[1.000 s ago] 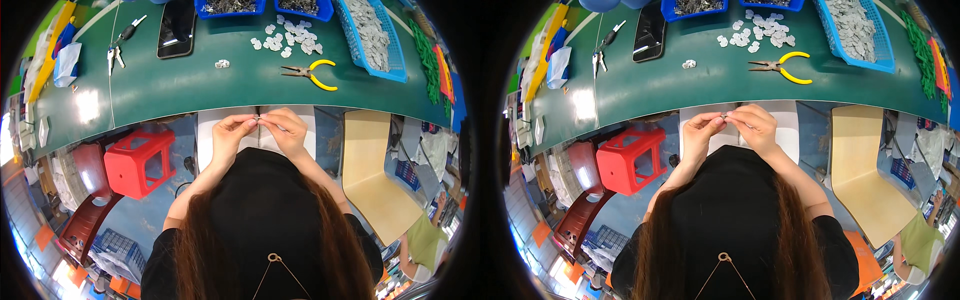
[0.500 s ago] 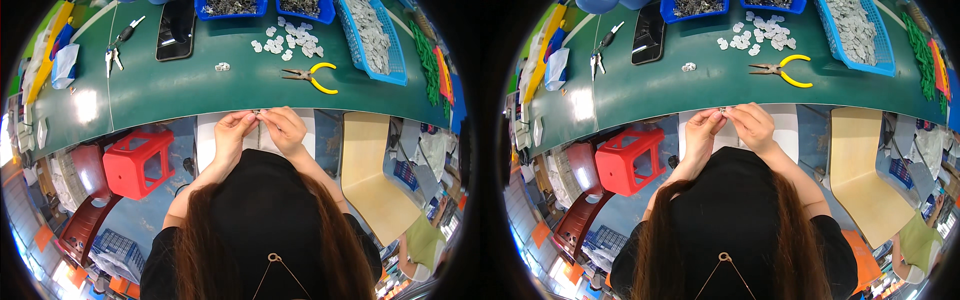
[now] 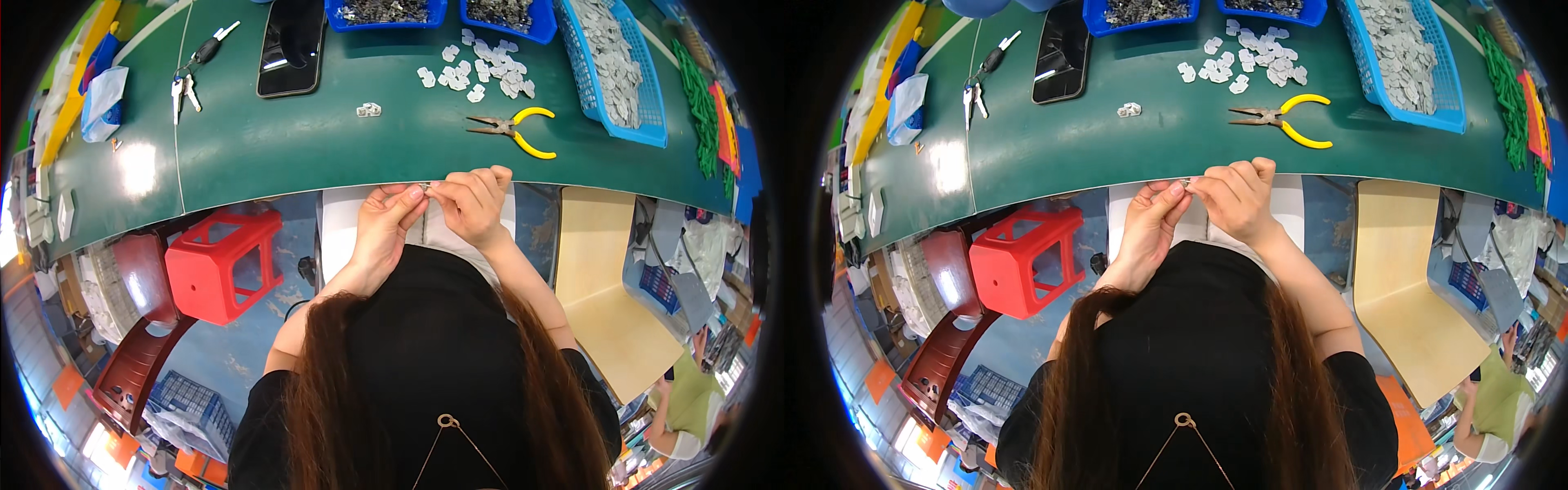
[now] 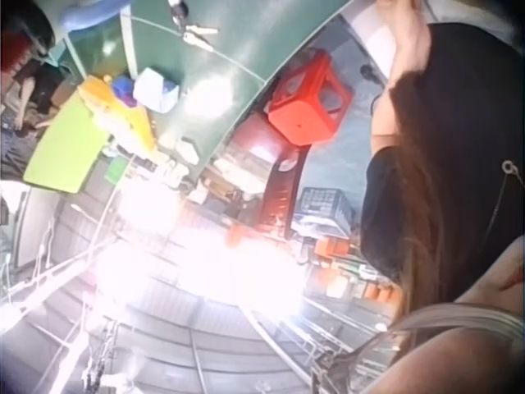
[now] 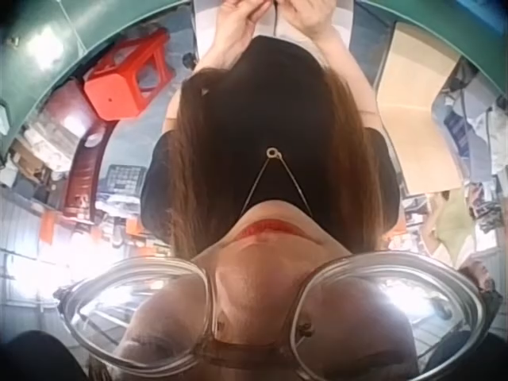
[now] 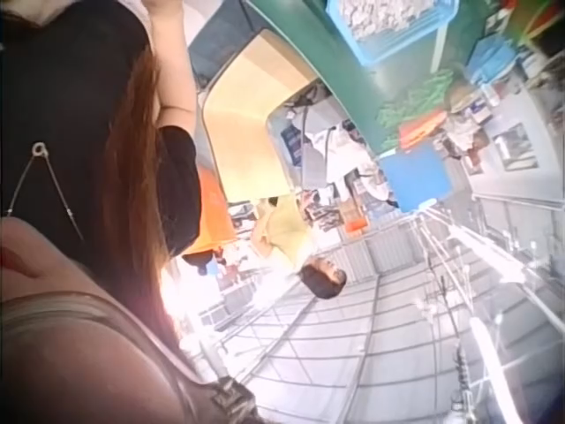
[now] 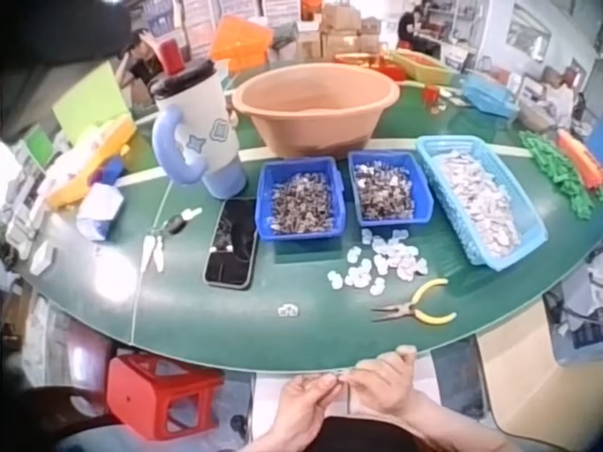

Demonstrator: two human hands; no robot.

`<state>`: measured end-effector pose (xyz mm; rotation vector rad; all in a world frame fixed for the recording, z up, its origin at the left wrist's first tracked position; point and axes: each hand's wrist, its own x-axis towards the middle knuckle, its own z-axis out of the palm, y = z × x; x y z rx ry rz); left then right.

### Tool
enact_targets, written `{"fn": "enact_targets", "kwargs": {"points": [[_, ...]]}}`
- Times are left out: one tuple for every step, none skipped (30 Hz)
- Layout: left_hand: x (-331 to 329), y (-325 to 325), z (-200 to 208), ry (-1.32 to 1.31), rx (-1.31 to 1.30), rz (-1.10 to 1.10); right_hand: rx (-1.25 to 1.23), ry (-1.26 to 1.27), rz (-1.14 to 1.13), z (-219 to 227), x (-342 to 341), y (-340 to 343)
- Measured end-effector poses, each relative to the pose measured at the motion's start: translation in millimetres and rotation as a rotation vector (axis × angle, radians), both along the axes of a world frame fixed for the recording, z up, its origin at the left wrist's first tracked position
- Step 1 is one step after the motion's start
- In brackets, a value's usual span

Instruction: Assembling small metal and plastic components using pliers at a workbench.

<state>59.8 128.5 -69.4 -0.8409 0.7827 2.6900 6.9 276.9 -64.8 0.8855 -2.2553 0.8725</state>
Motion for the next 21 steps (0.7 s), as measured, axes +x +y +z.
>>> {"fn": "enact_targets", "kwargs": {"points": [[-0.1, 0.4, 1.0, -0.001, -0.014, 0.001, 0.004, 0.019, 0.003, -0.9, -0.7, 0.0], [-0.2, 1.0, 1.6, -0.001, -0.014, 0.002, 0.004, 0.019, 0.004, -1.7, -1.0, 0.3], [-0.2, 1.5, 2.3, 0.01, -0.026, 0.008, 0.014, 0.032, 0.001, -2.3, -1.4, 0.4], [-0.3, 1.8, 3.0, 0.021, -0.039, 0.013, 0.023, 0.046, -0.003, -2.9, -1.7, 0.3], [-0.4, 2.1, 3.6, 0.021, -0.039, 0.014, 0.023, 0.046, -0.001, -3.4, -1.9, 0.1], [-0.2, 2.4, 4.1, 0.02, -0.048, 0.016, 0.023, 0.047, -0.007, -4.1, -1.8, -0.1], [-0.1, 2.6, 4.5, 0.019, -0.056, 0.017, 0.022, 0.048, -0.013, -4.5, -1.8, -0.1], [-0.1, 2.5, 5.1, 0.018, -0.056, 0.018, 0.022, 0.047, -0.012, -4.4, -1.9, -0.3], [0.0, 2.5, 5.8, 0.02, -0.059, 0.017, 0.021, 0.044, -0.012, -3.7, -1.9, -0.6], [-0.1, 2.6, 6.1, 0.023, -0.062, 0.015, 0.021, 0.04, -0.012, -3.0, -2.2, -0.5], [-0.3, 3.0, 6.0, 0.023, -0.061, 0.015, 0.021, 0.04, -0.012, -2.4, -2.7, -0.1], [0.0, 3.1, 6.0, 0.027, -0.062, 0.018, 0.021, 0.032, -0.008, -1.9, -3.0, 0.1], [0.2, 3.4, 6.1, 0.032, -0.062, 0.02, 0.02, 0.024, -0.004, -1.0, -3.2, 0.6], [0.3, 4.1, 6.6, 0.033, -0.062, 0.019, 0.021, 0.025, -0.005, 0.8, -3.6, 1.2], [0.2, 5.2, 7.3, 0.032, -0.074, 0.03, 0.027, 0.004, 0.013, 2.6, -4.6, 1.9], [0.0, 5.9, 7.8, 0.032, -0.086, 0.041, 0.034, -0.016, 0.031, 4.0, -5.5, 2.5], [-0.2, 6.2, 8.0, 0.031, -0.086, 0.041, 0.034, -0.016, 0.031, 4.8, -6.1, 3.1], [0.0, 6.4, 8.4, 0.025, -0.099, 0.046, 0.036, -0.03, 0.044, 5.8, -6.3, 3.5], [0.2, 6.6, 8.7, 0.018, -0.111, 0.05, 0.039, -0.043, 0.056, 6.8, -6.6, 4.0], [0.4, 6.9, 9.0, 0.019, -0.111, 0.051, 0.039, -0.042, 0.057, 8.0, -7.3, 4.8], [0.4, 7.5, 9.5, 0.023, -0.118, 0.056, 0.047, -0.053, 0.074, 9.6, -8.5, 5.9]]}}
